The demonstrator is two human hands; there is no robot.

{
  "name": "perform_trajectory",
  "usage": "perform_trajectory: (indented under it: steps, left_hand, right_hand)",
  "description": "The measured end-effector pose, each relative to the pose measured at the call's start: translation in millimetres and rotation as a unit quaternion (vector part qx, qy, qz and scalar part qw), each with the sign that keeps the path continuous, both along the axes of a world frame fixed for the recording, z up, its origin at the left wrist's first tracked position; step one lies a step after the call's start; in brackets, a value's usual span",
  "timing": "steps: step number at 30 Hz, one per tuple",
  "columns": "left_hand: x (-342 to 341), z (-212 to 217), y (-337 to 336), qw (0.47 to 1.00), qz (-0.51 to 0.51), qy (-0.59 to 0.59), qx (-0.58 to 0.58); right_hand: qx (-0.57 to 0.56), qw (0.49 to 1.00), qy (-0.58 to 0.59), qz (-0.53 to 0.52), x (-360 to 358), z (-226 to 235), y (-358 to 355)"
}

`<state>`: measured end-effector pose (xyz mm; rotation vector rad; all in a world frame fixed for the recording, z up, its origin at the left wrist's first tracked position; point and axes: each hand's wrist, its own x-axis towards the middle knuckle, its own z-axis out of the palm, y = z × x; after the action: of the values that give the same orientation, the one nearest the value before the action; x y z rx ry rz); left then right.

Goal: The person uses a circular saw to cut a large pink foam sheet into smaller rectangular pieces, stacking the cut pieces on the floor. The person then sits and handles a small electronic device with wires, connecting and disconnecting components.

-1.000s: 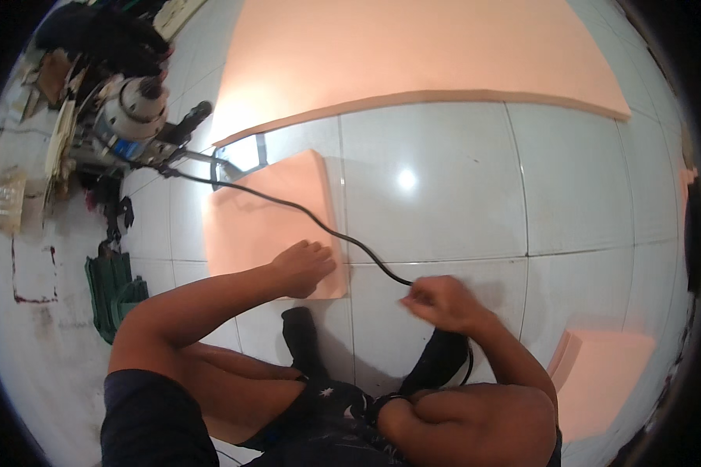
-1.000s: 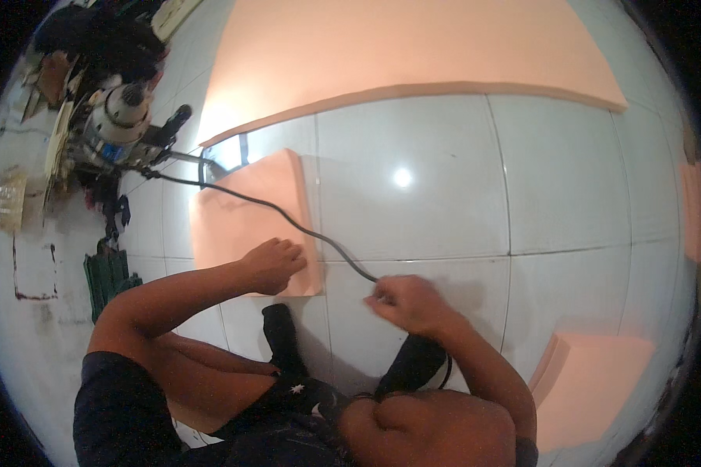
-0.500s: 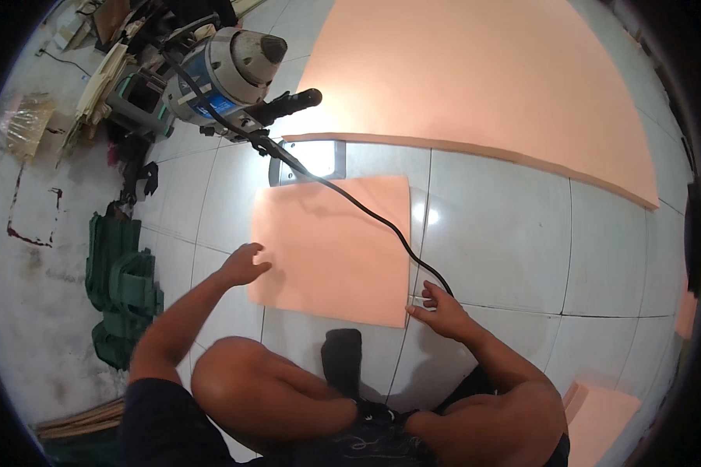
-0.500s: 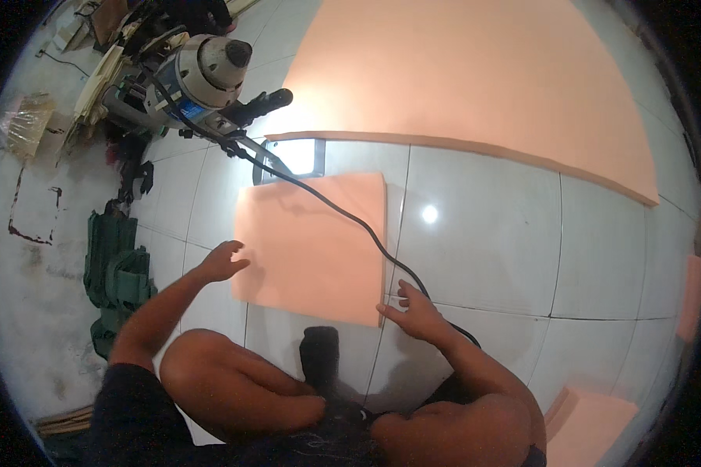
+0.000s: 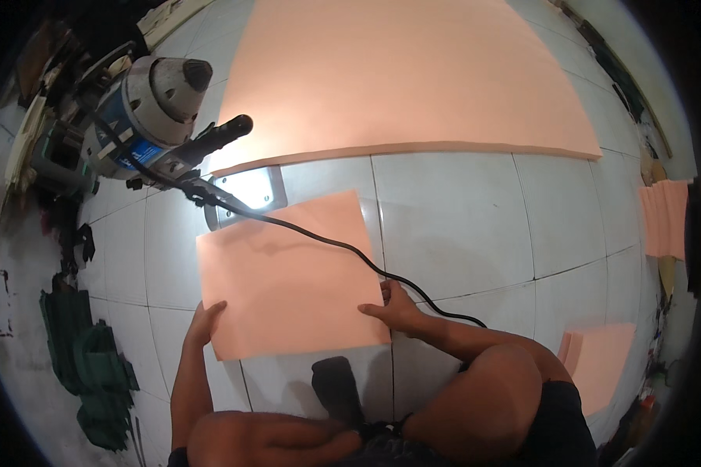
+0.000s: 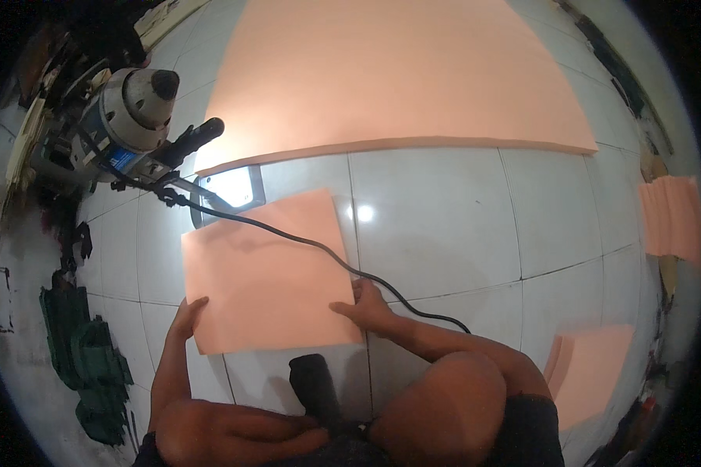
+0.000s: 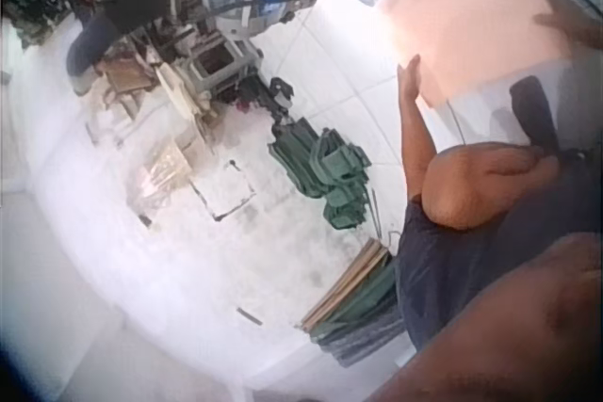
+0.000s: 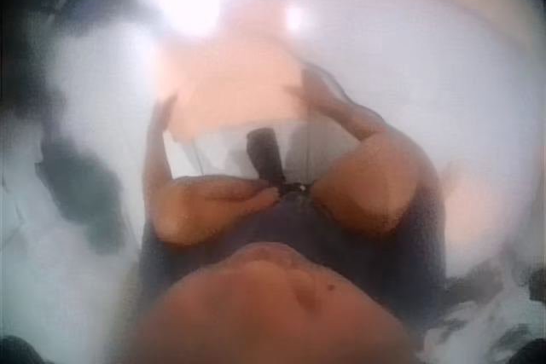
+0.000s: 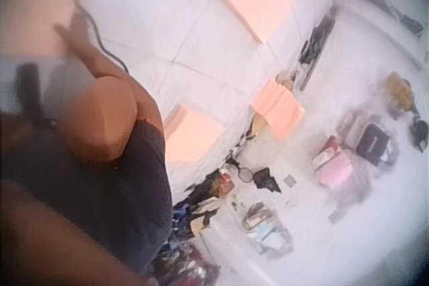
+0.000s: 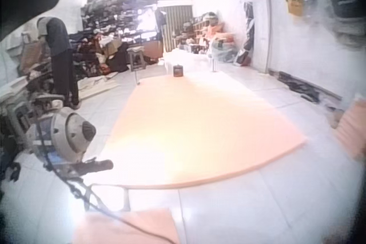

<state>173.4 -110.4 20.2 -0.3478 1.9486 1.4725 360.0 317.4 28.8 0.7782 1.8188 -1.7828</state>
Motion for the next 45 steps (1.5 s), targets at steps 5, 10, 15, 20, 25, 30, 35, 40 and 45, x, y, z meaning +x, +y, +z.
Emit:
perform_trajectory:
  steps: [5, 10, 15, 20, 25, 30, 35, 40, 45]
  left_hand:
    - [17, 36, -5, 0.999, -0.018, -0.028, -0.013]
    - [61, 118, -19, 0.998, -0.018, -0.025, -0.06]
    - [121, 232, -24, 0.99, -0.051, 0.047, -0.124]
    - [170, 286, 19, 0.975, -0.024, 0.098, -0.198]
    - [177, 312, 70, 0.936, -0.061, 0.214, -0.273]
    - [126, 307, 194, 0.915, -0.219, 0.294, -0.169]
    - [93, 244, 345, 0.913, -0.284, 0.291, -0.034]
    - [215, 184, 540, 0.849, -0.47, 0.209, 0.123]
    - [387, 125, 642, 0.793, -0.466, 0.077, 0.385]
  right_hand:
    - [-0.087, 0.995, -0.046, -0.022, -2, -3, -6]
    - [-0.321, 0.928, 0.069, 0.174, 5, -20, -15]
    - [-0.316, 0.87, 0.251, 0.285, 45, -7, -48]
    - [-0.305, 0.829, 0.348, 0.315, 67, 25, -15]
    - [-0.248, 0.863, 0.395, 0.192, 92, 51, 59]
    - [-0.151, 0.939, 0.309, -0.005, 152, 89, 151]
    - [0.03, 0.926, 0.292, -0.24, 261, 119, 230]
    - [0.271, 0.854, 0.012, -0.444, 455, 180, 303]
    - [0.383, 0.777, -0.007, -0.499, 583, 271, 317]
